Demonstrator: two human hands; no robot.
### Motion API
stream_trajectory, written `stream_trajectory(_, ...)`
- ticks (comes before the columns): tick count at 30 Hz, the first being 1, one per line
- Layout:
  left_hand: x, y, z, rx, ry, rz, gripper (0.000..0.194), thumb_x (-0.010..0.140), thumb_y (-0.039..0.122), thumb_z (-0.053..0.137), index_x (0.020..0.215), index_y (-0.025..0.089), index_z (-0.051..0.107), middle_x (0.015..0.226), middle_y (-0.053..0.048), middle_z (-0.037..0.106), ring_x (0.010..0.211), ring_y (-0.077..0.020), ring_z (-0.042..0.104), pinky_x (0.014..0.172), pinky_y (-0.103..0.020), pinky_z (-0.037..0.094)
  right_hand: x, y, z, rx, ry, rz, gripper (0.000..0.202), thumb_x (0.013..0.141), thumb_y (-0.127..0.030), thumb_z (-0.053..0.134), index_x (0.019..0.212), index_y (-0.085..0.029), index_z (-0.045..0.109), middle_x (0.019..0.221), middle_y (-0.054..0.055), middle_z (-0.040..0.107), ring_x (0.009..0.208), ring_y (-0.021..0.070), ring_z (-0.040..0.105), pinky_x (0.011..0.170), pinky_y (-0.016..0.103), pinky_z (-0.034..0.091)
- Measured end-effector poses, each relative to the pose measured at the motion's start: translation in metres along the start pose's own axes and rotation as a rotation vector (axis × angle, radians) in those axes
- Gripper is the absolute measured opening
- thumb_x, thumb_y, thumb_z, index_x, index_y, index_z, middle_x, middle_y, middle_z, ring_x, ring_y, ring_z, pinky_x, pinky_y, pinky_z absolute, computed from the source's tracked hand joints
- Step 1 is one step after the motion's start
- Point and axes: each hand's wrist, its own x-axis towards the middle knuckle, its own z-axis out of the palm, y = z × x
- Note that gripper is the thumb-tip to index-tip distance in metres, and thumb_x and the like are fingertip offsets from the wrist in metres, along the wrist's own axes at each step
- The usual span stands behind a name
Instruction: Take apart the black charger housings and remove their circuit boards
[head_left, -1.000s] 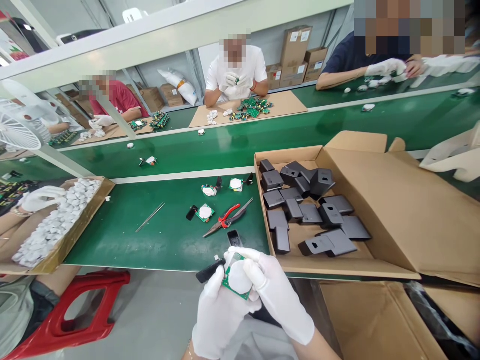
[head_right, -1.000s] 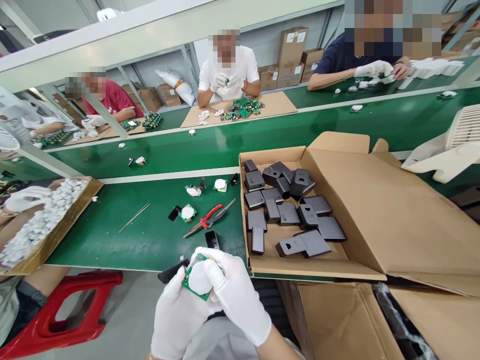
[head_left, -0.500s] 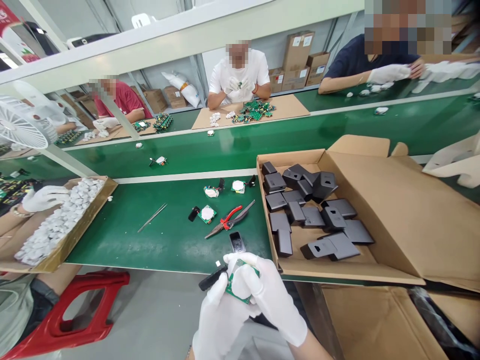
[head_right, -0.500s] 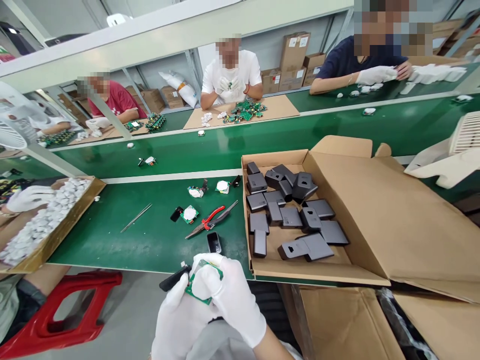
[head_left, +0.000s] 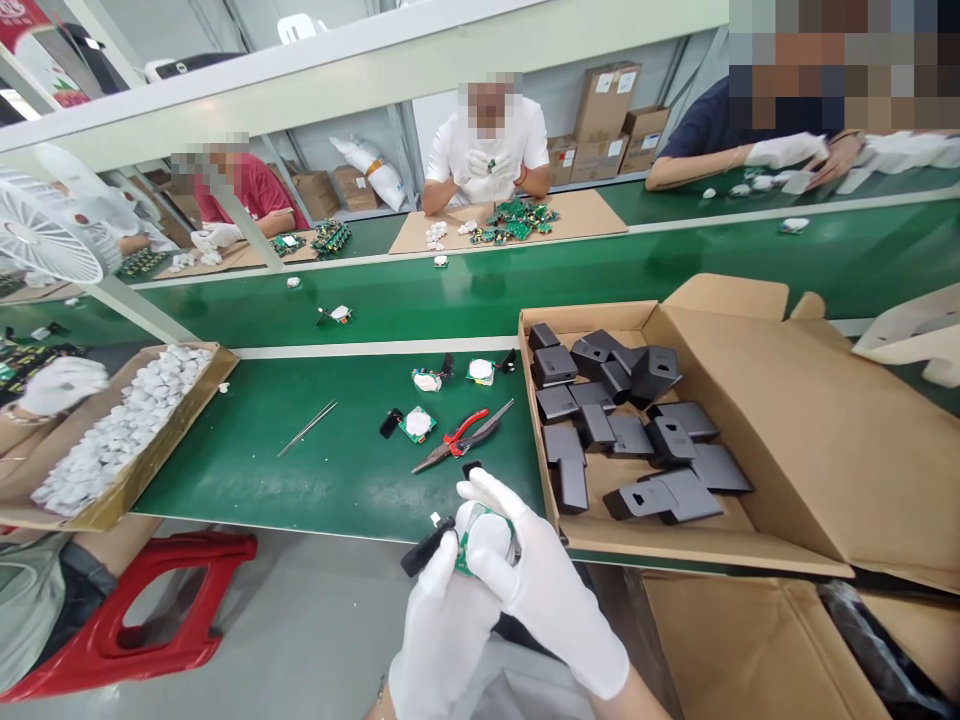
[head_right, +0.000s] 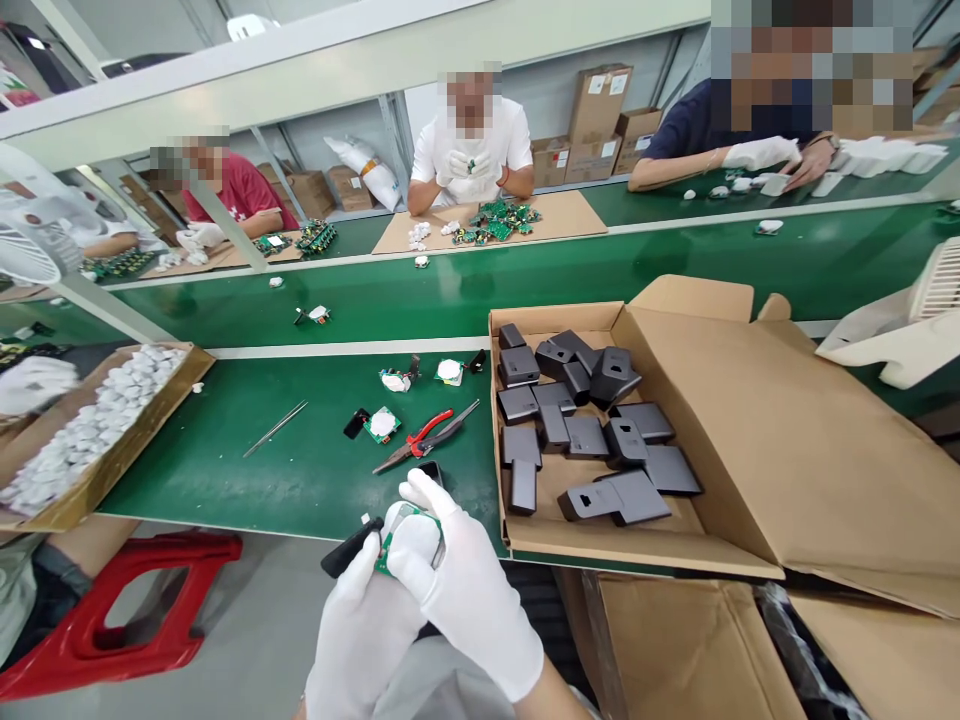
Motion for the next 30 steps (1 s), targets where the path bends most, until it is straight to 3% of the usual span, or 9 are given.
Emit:
stream_trajectory(3, 0.0, 0.002, 0.002, -0.028, -0.003, -0.002, 0.032, 0.096, 0.033, 0.045, 0.113, 0.025, 0.07, 0.107, -0.004, 0.072, 0.122, -0.0191, 0.055, 0.113, -0.03, 0.033, -0.001, 0.0, 0.006, -0.11, 0.077, -0.01, 0.059, 0.083, -0.026, 0.058, 0.141, -0.024, 0.049, 0.142, 0.005, 0.055, 0.132, 0.0256, 0.05, 0.115, 0.046, 0.038)
stream_trajectory(5, -0.002, 0.002, 0.001, -0.068, -0.038, -0.011, 0.033, 0.097, 0.031, 0.042, 0.105, 0.025, 0.073, 0.106, -0.003, 0.073, 0.119, -0.0176, 0.058, 0.113, -0.028, 0.033, -0.001, 0.002, 0.008, -0.088, 0.103, -0.01, 0.054, 0.088, -0.031, 0.054, 0.141, -0.023, 0.049, 0.143, 0.007, 0.054, 0.132, 0.0266, 0.05, 0.114, 0.046, 0.038)
stream_trajectory(10, -0.004, 0.005, 0.001, -0.195, -0.125, -0.053, 0.038, 0.099, 0.033, 0.038, 0.101, 0.023, 0.075, 0.109, -0.001, 0.073, 0.114, -0.0131, 0.061, 0.112, -0.023, 0.032, -0.001, 0.006, 0.005, 0.169, -0.07, -0.081, 0.074, 0.091, -0.036, 0.056, 0.155, -0.025, 0.021, 0.152, 0.01, 0.042, 0.139, 0.0247, 0.042, 0.115, 0.044, 0.037)
stream_trajectory(14, -0.004, 0.005, 0.0, -0.221, -0.07, -0.056, 0.034, 0.096, 0.037, 0.043, 0.099, 0.024, 0.074, 0.106, -0.001, 0.072, 0.113, -0.0172, 0.06, 0.113, -0.029, 0.032, -0.001, 0.008, 0.0, 0.13, -0.1, -0.054, 0.072, 0.095, -0.036, 0.054, 0.156, -0.027, 0.017, 0.154, 0.009, 0.04, 0.142, 0.0229, 0.038, 0.12, 0.046, 0.029)
stream_trajectory(19, -0.004, 0.006, -0.008, -0.172, 0.029, 0.007, 0.031, 0.097, 0.037, 0.042, 0.101, 0.03, 0.072, 0.105, 0.0, 0.071, 0.115, -0.0174, 0.059, 0.108, -0.03, 0.038, 0.001, 0.015, 0.0, 0.312, -0.217, -0.071, 0.068, 0.099, -0.046, 0.042, 0.156, -0.033, 0.009, 0.159, 0.007, 0.032, 0.137, 0.0246, 0.044, 0.101, 0.042, 0.051)
stream_trajectory(23, -0.005, 0.008, -0.011, -0.106, -0.001, 0.021, 0.027, 0.095, 0.035, 0.047, 0.1, 0.027, 0.072, 0.104, 0.0, 0.071, 0.108, -0.0158, 0.061, 0.11, -0.031, 0.035, 0.001, 0.018, 0.005, 0.273, -0.175, -0.128, 0.069, 0.098, -0.042, 0.046, 0.156, -0.031, 0.01, 0.158, 0.008, 0.032, 0.144, 0.0218, 0.034, 0.118, 0.044, 0.031)
stream_trajectory(26, -0.005, 0.008, -0.012, 0.018, -0.007, 0.057, 0.021, 0.092, 0.034, 0.054, 0.094, 0.025, 0.072, 0.095, -0.001, 0.07, 0.108, -0.0169, 0.06, 0.111, -0.03, 0.033, -0.003, 0.021, 0.006, 0.265, -0.134, -0.176, 0.07, 0.1, -0.042, 0.041, 0.156, -0.034, 0.001, 0.163, 0.005, 0.018, 0.145, 0.0225, 0.032, 0.117, 0.046, 0.033)
stream_trajectory(28, -0.007, 0.008, -0.012, 0.102, 0.011, 0.083, 0.02, 0.091, 0.037, 0.056, 0.092, 0.023, 0.072, 0.091, -0.003, 0.068, 0.111, -0.02, 0.058, 0.111, -0.031, 0.033, -0.005, 0.024, 0.007, 0.144, -0.043, -0.243, 0.087, 0.091, -0.045, 0.057, 0.156, -0.035, 0.0, 0.164, 0.004, 0.013, 0.148, 0.0268, 0.026, 0.118, 0.05, 0.031)
stream_trajectory(30, -0.009, 0.01, -0.01, 0.302, 0.073, 0.14, 0.021, 0.091, 0.038, 0.058, 0.1, 0.024, 0.071, 0.102, -0.005, 0.068, 0.118, -0.0234, 0.054, 0.111, -0.034, 0.032, -0.005, 0.029, 0.007, -0.069, 0.039, -0.339, 0.102, 0.078, -0.038, 0.075, 0.156, -0.036, 0.008, 0.163, 0.004, 0.021, 0.149, 0.0317, 0.02, 0.12, 0.055, 0.024)
